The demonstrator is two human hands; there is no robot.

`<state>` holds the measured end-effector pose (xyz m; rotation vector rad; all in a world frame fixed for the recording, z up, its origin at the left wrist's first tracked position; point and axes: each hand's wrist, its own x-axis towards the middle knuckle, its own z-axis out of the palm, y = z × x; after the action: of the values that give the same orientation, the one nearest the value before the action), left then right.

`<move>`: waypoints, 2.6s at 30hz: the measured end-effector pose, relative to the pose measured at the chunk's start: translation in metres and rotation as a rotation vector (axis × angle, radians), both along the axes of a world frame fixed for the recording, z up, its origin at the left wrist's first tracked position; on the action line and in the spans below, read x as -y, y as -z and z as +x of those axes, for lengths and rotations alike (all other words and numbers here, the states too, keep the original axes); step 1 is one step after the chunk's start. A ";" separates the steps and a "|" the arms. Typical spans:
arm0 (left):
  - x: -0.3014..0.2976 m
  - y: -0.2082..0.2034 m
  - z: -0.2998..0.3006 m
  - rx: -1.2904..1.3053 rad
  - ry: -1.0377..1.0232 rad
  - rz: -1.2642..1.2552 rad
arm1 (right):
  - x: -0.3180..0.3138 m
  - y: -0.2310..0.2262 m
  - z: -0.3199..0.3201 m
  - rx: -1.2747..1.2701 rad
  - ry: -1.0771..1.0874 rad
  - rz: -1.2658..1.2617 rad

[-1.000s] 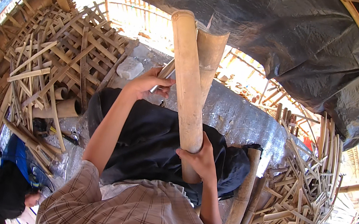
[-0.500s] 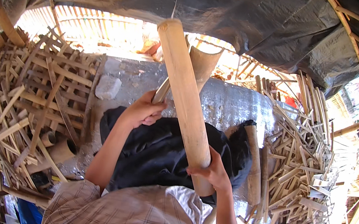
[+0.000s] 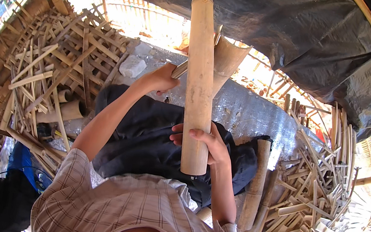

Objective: The person carves and shapes bamboo segments using a knife, scraping the inner and outer surfaces, and checking the fit of different pieces against each other while seated in a workshop.

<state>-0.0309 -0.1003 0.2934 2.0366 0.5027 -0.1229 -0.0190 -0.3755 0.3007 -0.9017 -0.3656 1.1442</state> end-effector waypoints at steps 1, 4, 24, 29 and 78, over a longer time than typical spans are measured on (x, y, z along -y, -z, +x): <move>-0.003 -0.004 0.003 -0.023 0.006 0.046 | -0.002 0.001 -0.002 0.015 0.007 -0.020; -0.015 -0.018 0.008 -0.119 0.018 0.284 | -0.007 0.009 -0.001 0.027 -0.026 -0.027; -0.017 -0.048 0.081 -0.105 0.264 0.563 | 0.003 -0.165 0.041 1.516 1.069 -0.320; -0.013 -0.044 0.094 -0.221 0.283 0.489 | 0.031 -0.026 0.041 1.314 0.522 -1.102; -0.073 0.001 0.034 -0.254 0.225 0.476 | -0.010 -0.002 0.035 1.502 0.361 -0.993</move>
<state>0.0029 -0.0278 0.2920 2.5599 0.4905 -0.4374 0.0159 -0.3652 0.3022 -2.5344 -0.7886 0.0182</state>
